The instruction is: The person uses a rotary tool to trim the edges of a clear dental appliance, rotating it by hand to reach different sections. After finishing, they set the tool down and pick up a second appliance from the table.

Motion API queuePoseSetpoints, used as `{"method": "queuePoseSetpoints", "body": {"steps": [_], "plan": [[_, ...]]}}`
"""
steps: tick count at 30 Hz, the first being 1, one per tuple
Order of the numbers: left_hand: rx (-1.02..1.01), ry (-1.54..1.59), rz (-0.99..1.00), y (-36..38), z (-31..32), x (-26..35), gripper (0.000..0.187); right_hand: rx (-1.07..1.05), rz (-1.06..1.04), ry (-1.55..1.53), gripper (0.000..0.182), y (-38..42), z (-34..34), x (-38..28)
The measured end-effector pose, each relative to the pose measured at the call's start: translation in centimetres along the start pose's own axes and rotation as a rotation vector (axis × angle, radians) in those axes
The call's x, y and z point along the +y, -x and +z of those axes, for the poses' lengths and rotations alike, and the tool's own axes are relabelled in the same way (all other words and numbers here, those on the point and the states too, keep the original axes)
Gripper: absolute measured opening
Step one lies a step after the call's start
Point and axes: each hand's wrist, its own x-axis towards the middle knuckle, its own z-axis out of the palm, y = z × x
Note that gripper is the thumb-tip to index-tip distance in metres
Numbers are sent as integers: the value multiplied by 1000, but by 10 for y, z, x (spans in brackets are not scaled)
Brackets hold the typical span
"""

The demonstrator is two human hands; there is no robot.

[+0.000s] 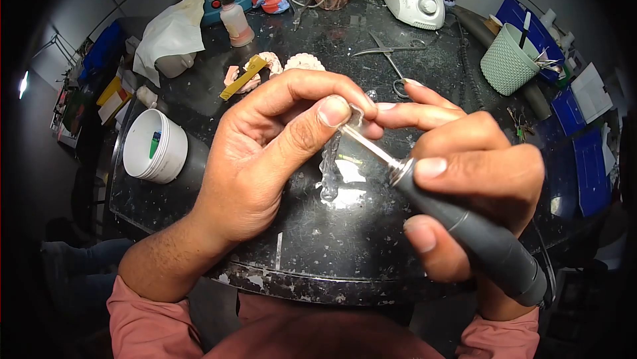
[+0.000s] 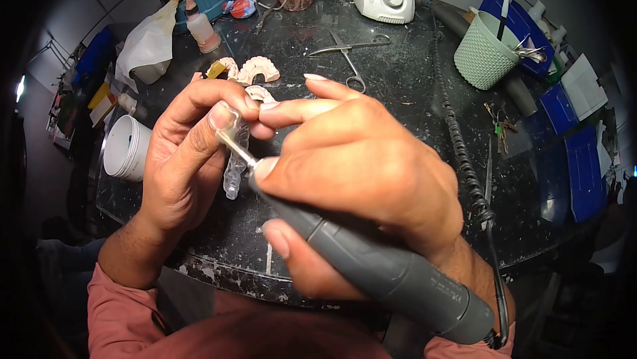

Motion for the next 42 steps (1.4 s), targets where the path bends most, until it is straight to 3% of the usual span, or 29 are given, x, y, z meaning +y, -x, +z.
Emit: {"method": "queuePoseSetpoints", "body": {"steps": [5,13,16,21,29,34,42], "plan": [[66,-45,-7,4,5,1,20,-47,54,120,41,-5,-3,-8],[89,-102,-10,8,10,5,19,8,27,-25,43,2,0,0],[77,-173,12,8,13,10,19,-42,33,58,45,-4,-4,-2],[96,-124,-3,9,12,6,18,12,33,7,43,1,1,-2],[83,-176,-5,12,14,13,16,-107,60,68,44,-5,-4,-9],[136,-62,-26,11,21,14,15,-83,42,27,41,-3,-10,-4],[124,-130,-54,13,16,12,16,-103,50,68,42,-3,-2,-8]]}}
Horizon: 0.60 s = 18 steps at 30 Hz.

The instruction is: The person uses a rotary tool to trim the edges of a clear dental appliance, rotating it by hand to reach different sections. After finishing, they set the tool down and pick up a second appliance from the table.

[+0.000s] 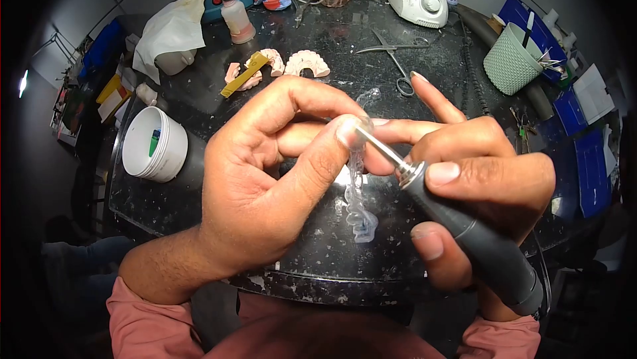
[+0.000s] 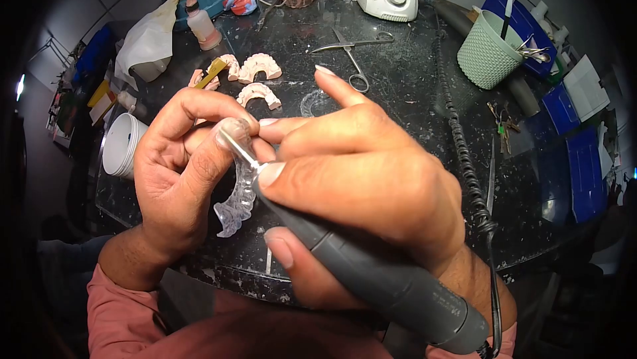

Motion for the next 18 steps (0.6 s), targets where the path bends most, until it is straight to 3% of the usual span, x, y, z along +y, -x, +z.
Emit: {"method": "queuePoseSetpoints", "body": {"steps": [10,15,18], "plan": [[31,-25,5,-1,0,-1,14,81,-30,-47,43,4,8,2],[17,-6,13,-3,0,-3,15,4,-23,-28,43,0,-4,2],[-2,48,-46,-5,-1,-4,18,394,163,62,42,7,11,0]]}}
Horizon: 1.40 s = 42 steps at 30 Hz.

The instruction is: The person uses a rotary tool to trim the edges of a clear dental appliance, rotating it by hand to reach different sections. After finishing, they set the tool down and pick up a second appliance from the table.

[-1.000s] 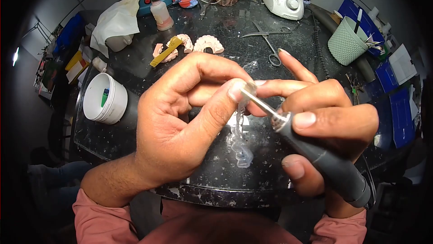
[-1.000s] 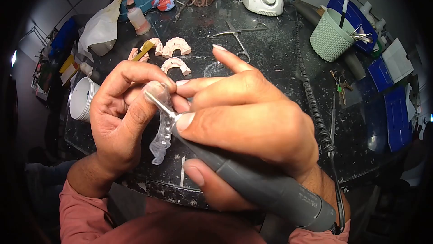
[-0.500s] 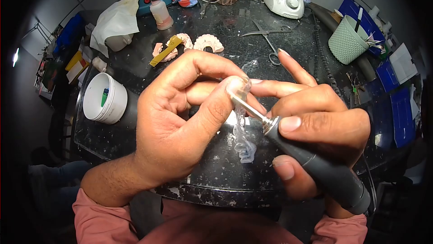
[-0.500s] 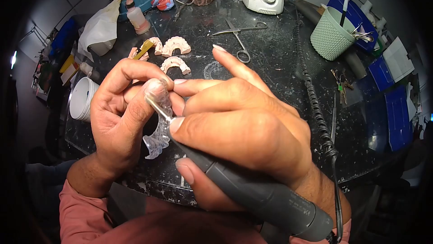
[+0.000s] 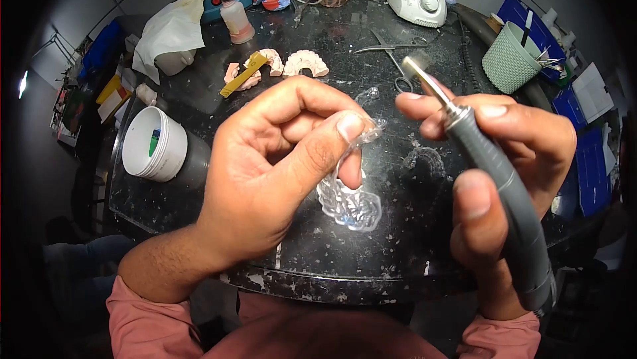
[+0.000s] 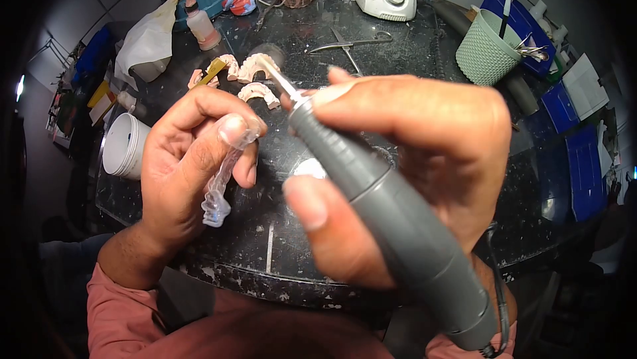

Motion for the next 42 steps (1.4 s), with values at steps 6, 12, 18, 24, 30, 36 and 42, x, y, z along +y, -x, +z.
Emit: {"method": "queuePoseSetpoints", "body": {"steps": [6,12,18,24,30,36,42], "plan": [[44,74,-70,0,2,-5,19,50,327,-298,38,4,10,-20],[45,55,-16,1,6,-8,18,84,341,-427,39,12,21,-17],[41,-98,68,2,4,-8,13,28,347,-391,37,10,14,-21],[34,-209,183,-1,-1,-10,14,-144,138,-546,36,5,16,-24],[24,-254,245,-3,-2,-11,14,197,496,-512,31,3,31,-50],[37,-320,286,-2,-3,-11,15,-187,-10,-307,33,8,6,-5],[7,-424,347,-4,-6,-10,14,244,455,-418,36,3,32,-48]]}}
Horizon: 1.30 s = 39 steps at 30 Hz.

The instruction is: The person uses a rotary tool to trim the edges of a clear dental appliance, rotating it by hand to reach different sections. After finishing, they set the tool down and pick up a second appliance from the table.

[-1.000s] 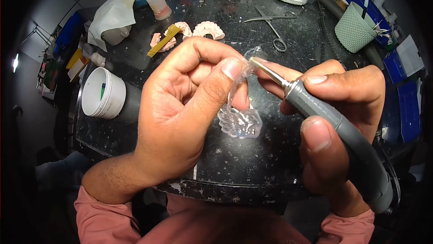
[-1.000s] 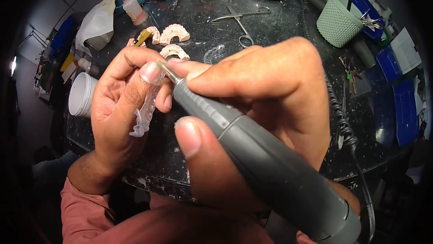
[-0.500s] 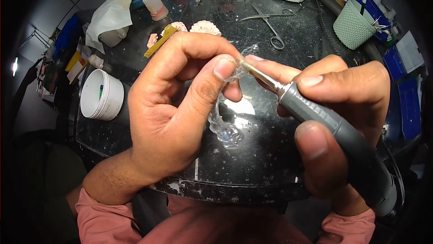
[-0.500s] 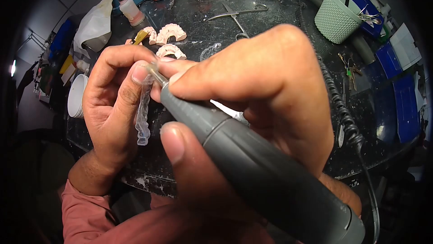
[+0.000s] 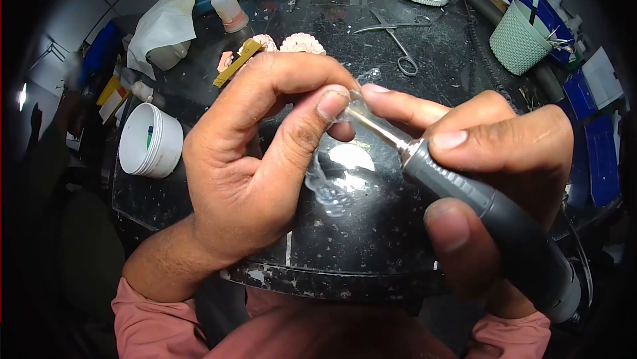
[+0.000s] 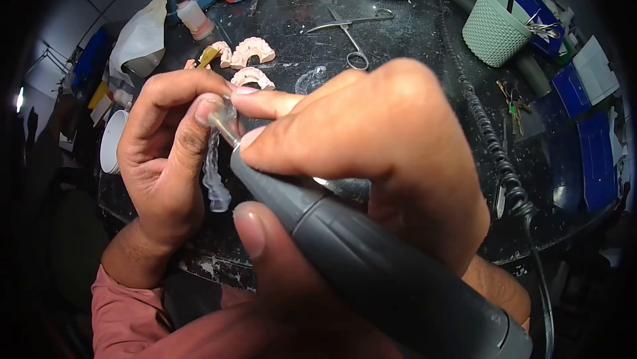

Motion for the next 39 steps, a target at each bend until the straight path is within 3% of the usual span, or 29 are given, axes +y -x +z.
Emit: {"method": "queuePoseSetpoints", "body": {"steps": [2,3,9,12,17,22,23,27,35,39], "plan": [[0,-10,6,0,-1,0,14,-309,-143,65,37,-8,-25,10],[-4,-27,-8,-1,-2,1,13,-441,-322,113,37,-17,-37,23],[-5,2,-48,1,0,2,13,-540,-468,104,41,-27,-38,29],[8,34,-71,2,3,2,13,-430,-471,142,41,-20,-35,34],[12,45,-101,4,3,3,13,-485,-512,134,41,-23,-34,33],[17,100,-127,6,6,5,13,-252,-426,-102,23,-17,-23,39],[17,100,-125,6,6,6,13,-186,-310,-112,22,-11,-19,29],[3,205,-155,9,10,6,14,-411,-420,37,20,-22,-31,30],[9,393,-254,13,13,7,17,-418,-417,34,23,-16,-30,29],[-15,336,-220,12,11,7,17,-336,-447,24,25,-14,-28,29]]}}
